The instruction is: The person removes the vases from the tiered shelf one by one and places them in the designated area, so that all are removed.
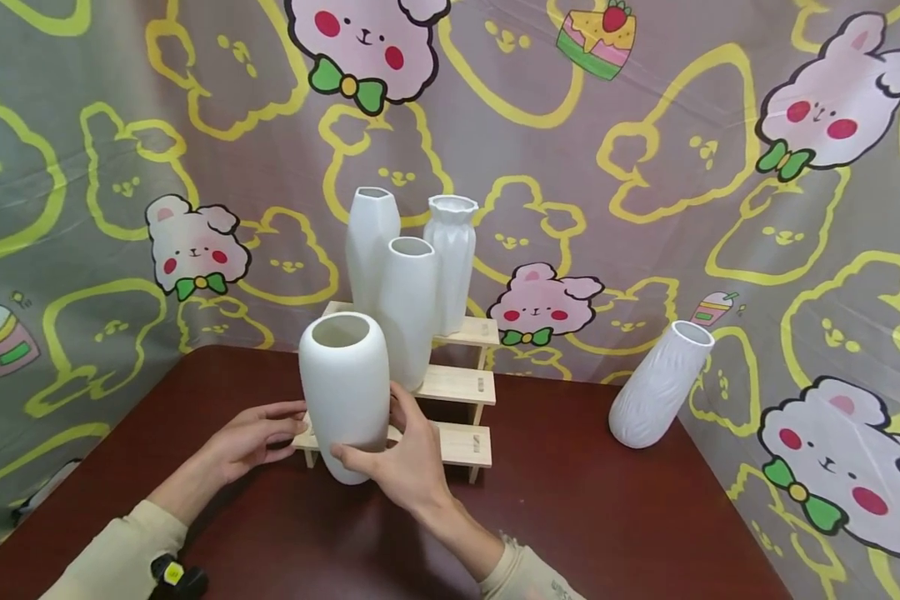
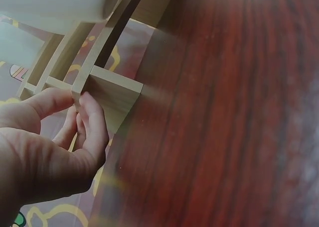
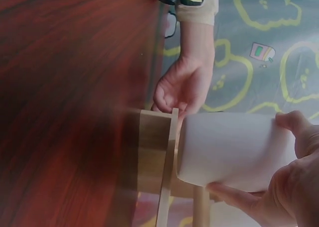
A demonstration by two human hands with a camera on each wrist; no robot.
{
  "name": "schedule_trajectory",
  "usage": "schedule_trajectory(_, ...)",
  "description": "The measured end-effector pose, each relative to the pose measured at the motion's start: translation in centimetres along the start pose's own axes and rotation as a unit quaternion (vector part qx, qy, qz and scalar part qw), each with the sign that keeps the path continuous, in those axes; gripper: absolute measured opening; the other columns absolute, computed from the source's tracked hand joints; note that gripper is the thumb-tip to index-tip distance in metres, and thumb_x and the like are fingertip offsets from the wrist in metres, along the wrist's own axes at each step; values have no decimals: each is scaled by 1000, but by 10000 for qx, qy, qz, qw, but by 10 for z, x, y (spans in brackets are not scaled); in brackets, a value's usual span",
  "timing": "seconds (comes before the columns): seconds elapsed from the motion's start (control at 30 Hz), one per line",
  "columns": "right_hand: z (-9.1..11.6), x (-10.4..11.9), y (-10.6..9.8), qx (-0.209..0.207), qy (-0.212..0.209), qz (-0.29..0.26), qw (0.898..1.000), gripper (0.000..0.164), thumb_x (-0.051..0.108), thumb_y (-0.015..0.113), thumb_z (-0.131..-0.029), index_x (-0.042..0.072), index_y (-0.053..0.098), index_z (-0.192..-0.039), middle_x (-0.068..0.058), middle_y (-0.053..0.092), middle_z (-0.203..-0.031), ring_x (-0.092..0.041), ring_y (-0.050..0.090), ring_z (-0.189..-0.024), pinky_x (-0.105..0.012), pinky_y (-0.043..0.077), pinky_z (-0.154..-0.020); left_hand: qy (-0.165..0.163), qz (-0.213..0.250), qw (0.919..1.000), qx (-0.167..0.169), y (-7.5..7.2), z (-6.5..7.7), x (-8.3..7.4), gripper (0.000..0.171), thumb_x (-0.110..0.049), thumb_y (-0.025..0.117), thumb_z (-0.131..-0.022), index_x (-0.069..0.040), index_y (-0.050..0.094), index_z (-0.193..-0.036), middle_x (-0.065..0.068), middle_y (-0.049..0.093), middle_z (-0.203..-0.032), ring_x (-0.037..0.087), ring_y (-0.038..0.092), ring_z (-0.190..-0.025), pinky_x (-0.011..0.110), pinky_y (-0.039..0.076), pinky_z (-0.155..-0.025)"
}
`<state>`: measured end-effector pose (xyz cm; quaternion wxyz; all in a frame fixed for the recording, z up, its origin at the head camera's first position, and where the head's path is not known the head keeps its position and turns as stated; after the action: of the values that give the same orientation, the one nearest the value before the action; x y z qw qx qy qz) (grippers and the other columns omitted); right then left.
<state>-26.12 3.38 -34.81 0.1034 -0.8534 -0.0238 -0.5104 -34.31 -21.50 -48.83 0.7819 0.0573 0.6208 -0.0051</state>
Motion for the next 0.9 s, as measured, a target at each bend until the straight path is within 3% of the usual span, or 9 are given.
schedule_trajectory(0.33,8,-13,-29,-41,212,97,9997,90,12,98,-66,26,53,-143,-4,67,-125,-20,67,-109,-43,57,-81,-31,151,9999,37,-1,-2,-1,58,-7,75,-91,2,53,-144,9,60,-124,19,67,-95,41,55,-83)
schedule_trajectory(0.63,14,-20,-52,-331,527,303,9976,87,16,98,-66,27,54,-140,-5,67,-123,-24,68,-105,-41,58,-79,-99,130,9998,117,-1,-1,1,65,-9,76,-91,2,47,-148,11,54,-131,19,67,-99,40,55,-84)
schedule_trajectory(0.9,17,-25,-73,-636,873,260,9938,86,3,95,-67,22,54,-140,-5,67,-124,-26,67,-107,-47,57,-82,-68,123,9996,244,1,0,-3,65,-8,74,-92,4,45,-149,9,56,-126,19,66,-99,42,54,-87)
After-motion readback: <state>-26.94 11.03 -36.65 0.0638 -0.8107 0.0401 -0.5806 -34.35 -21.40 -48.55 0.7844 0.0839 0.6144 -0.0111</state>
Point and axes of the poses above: each hand's wrist, its own z-axis away from the middle knuckle, its own y-axis out of the palm, x = y × z, the point moved 8 cm from there along -z, towards the middle knuckle
